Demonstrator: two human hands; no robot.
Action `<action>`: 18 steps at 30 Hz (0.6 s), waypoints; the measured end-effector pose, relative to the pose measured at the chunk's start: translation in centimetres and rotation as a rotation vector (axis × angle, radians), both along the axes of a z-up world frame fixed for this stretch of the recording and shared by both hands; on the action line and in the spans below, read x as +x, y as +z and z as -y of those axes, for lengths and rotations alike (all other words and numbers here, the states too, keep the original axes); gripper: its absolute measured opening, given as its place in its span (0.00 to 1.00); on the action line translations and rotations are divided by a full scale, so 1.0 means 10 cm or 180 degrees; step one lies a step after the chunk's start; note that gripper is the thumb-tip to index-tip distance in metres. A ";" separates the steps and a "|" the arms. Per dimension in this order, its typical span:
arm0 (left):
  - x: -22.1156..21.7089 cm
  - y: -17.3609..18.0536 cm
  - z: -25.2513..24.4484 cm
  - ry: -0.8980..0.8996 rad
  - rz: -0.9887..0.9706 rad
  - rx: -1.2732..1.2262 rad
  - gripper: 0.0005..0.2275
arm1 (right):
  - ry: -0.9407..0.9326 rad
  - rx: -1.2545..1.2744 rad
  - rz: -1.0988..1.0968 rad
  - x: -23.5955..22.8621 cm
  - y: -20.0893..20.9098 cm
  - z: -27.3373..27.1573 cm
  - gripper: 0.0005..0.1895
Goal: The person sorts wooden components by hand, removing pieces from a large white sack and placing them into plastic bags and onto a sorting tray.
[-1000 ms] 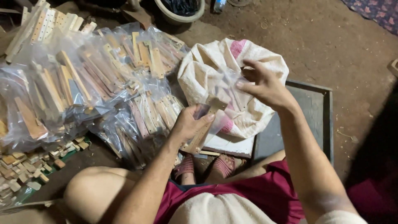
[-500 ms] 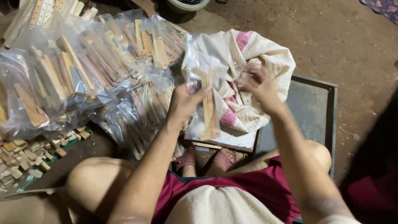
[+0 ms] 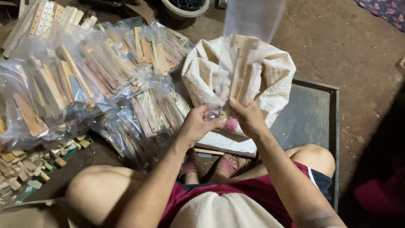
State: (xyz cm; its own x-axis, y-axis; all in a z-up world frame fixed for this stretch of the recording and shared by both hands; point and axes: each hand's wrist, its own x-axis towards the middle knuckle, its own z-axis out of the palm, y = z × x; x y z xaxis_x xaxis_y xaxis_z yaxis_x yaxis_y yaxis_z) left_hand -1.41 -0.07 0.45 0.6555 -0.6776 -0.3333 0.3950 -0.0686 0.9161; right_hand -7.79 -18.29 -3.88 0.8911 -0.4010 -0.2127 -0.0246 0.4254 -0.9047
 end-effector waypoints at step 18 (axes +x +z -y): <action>-0.15 -0.36 0.01 0.0329 0.0074 -0.0119 0.19 | 0.0273 -0.0179 -0.0176 0.04 0.01 -0.01 0.13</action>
State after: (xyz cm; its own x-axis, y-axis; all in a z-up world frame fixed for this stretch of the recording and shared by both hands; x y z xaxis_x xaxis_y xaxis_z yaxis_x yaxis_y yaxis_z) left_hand -2.89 -0.19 -3.17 0.7299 -0.6177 -0.2928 0.3767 0.0060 0.9263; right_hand -7.35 -18.22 -3.79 0.9101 -0.3365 -0.2419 -0.1093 0.3683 -0.9233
